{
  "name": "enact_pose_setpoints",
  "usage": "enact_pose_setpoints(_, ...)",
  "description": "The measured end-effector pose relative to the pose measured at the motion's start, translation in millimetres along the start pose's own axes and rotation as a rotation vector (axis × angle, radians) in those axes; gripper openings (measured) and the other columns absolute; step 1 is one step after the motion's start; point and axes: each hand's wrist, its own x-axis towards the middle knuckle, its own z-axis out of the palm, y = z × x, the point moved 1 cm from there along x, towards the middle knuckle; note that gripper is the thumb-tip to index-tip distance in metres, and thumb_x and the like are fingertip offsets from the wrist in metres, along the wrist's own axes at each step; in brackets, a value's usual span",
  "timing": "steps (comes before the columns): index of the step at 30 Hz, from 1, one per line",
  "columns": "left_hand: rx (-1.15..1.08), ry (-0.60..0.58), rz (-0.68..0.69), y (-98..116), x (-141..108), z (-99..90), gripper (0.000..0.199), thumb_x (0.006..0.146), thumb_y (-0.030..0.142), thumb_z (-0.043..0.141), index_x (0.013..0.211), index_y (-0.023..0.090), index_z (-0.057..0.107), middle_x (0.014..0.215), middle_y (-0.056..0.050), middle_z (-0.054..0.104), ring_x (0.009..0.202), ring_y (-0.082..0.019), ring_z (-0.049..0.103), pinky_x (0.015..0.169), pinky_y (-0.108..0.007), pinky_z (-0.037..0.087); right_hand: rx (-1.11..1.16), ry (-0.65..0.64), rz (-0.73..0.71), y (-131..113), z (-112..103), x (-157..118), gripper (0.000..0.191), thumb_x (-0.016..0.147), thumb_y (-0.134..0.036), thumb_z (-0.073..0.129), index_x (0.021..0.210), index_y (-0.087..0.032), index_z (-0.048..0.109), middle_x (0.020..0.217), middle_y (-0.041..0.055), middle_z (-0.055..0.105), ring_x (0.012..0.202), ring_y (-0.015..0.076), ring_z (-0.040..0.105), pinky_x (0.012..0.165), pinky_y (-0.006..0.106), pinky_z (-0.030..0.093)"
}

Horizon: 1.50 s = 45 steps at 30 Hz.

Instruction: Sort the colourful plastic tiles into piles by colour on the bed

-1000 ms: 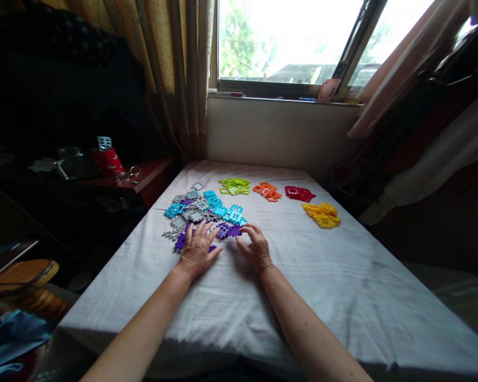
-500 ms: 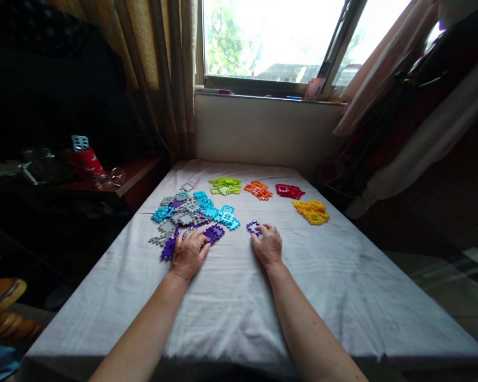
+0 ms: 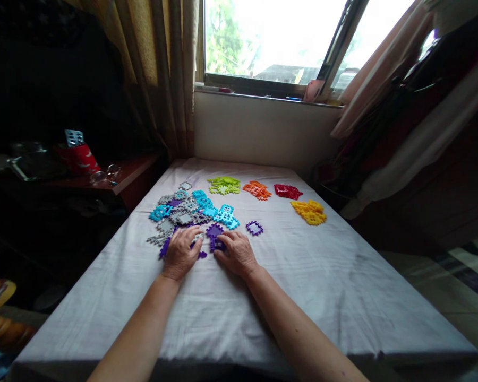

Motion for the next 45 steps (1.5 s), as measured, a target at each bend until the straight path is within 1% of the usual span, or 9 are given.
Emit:
enact_pose_setpoints(4, 0.002, 0.124, -0.070, -11.5, 3.3, -12.7, 0.027, 0.095, 0.033, 0.046, 0.108, 0.022, 0.066, 0.116, -0.008, 0.073, 0.110, -0.023, 0.067, 0.104, -0.042, 0.048, 0.020, 0.093, 0.031, 12.4, -5.1, -0.4, 0.038, 0.079, -0.038, 0.076, 0.114, -0.024, 0.069, 0.117, 0.0077, 0.069, 0.108, 0.0240, 0.060, 0.097, 0.037, 0.044)
enact_pose_setpoints(8, -0.009, 0.194, -0.140, -23.9, 3.9, -25.4, 0.025, 0.092, 0.032, 0.048, 0.107, 0.021, 0.067, 0.116, -0.008, 0.073, 0.110, -0.023, 0.067, 0.102, -0.040, 0.051, -0.082, 0.283, 0.345, 49.7, -21.3, -3.0, 0.033, 0.084, -0.036, 0.070, 0.114, -0.022, 0.069, 0.117, 0.0105, 0.067, 0.106, 0.0262, 0.058, 0.093, 0.039, 0.042)
enact_pose_setpoints(13, 0.007, 0.282, -0.267, -42.7, -0.5, -39.3, 0.024, 0.090, 0.032, 0.052, 0.107, 0.023, 0.067, 0.115, -0.007, 0.073, 0.110, -0.024, 0.068, 0.101, -0.040, 0.052, -0.149, 0.312, 0.595, 89.0, -26.8, -11.9, 0.033, 0.083, -0.039, 0.069, 0.110, -0.021, 0.070, 0.109, 0.0121, 0.067, 0.099, 0.0270, 0.057, 0.086, 0.038, 0.042)
enact_pose_setpoints(19, 0.017, 0.276, -0.410, -58.8, -6.3, -38.4, 0.025, 0.087, 0.033, 0.054, 0.105, 0.023, 0.067, 0.112, -0.009, 0.074, 0.105, -0.025, 0.069, 0.093, -0.038, 0.055, -0.151, 0.230, 0.605, 90.8, -18.8, -13.9, 0.034, 0.082, -0.035, 0.069, 0.113, -0.024, 0.071, 0.116, 0.0120, 0.064, 0.105, 0.0281, 0.058, 0.087, 0.039, 0.042)
enact_pose_setpoints(26, 0.026, 0.191, -0.378, -59.9, -8.4, -27.8, 0.025, 0.084, 0.032, 0.054, 0.103, 0.024, 0.068, 0.110, -0.007, 0.075, 0.102, -0.023, 0.070, 0.093, -0.036, 0.055, -0.201, 0.308, 0.706, 90.3, -24.4, -15.4, 0.032, 0.082, -0.027, 0.067, 0.113, -0.020, 0.072, 0.126, 0.0198, 0.061, 0.111, 0.0350, 0.056, 0.090, 0.048, 0.041)
enact_pose_setpoints(30, 0.041, 0.182, -0.345, -60.3, -7.4, -24.9, 0.025, 0.084, 0.032, 0.053, 0.103, 0.025, 0.068, 0.110, -0.005, 0.074, 0.104, -0.023, 0.069, 0.095, -0.034, 0.055, -0.191, 0.280, 0.530, 63.5, -24.1, -9.3, 0.035, 0.084, -0.030, 0.065, 0.118, -0.021, 0.070, 0.138, 0.0183, 0.056, 0.123, 0.0367, 0.050, 0.098, 0.051, 0.039)
enact_pose_setpoints(35, 0.035, 0.165, -0.315, -59.4, -6.5, -22.0, 0.025, 0.086, 0.033, 0.052, 0.104, 0.025, 0.067, 0.114, -0.005, 0.073, 0.108, -0.023, 0.068, 0.098, -0.034, 0.053, -0.072, 0.083, 0.165, 12.2, -5.5, 11.0, 0.029, 0.088, -0.034, 0.064, 0.115, -0.026, 0.071, 0.121, 0.0085, 0.069, 0.112, 0.0267, 0.057, 0.098, 0.041, 0.042)
enact_pose_setpoints(39, 0.050, 0.148, -0.301, -56.0, -5.6, -22.5, 0.026, 0.087, 0.034, 0.051, 0.105, 0.024, 0.068, 0.118, -0.007, 0.072, 0.111, -0.024, 0.067, 0.101, -0.037, 0.052, -0.082, 0.025, 0.170, -4.5, 5.8, 19.6, 0.022, 0.085, -0.036, 0.069, 0.103, -0.025, 0.073, 0.123, 0.0088, 0.068, 0.112, 0.0277, 0.057, 0.095, 0.041, 0.044)
enact_pose_setpoints(45, 0.095, 0.028, -0.215, -37.3, -3.7, -22.6, 0.026, 0.088, 0.038, 0.054, 0.103, 0.026, 0.072, 0.123, -0.007, 0.071, 0.114, -0.026, 0.065, 0.106, -0.046, 0.046, -0.022, 0.030, 0.101, 3.1, 1.8, 9.6, 0.008, 0.088, -0.025, 0.063, 0.086, -0.024, 0.070, 0.119, 0.0059, 0.071, 0.107, 0.0227, 0.060, 0.094, 0.036, 0.044)
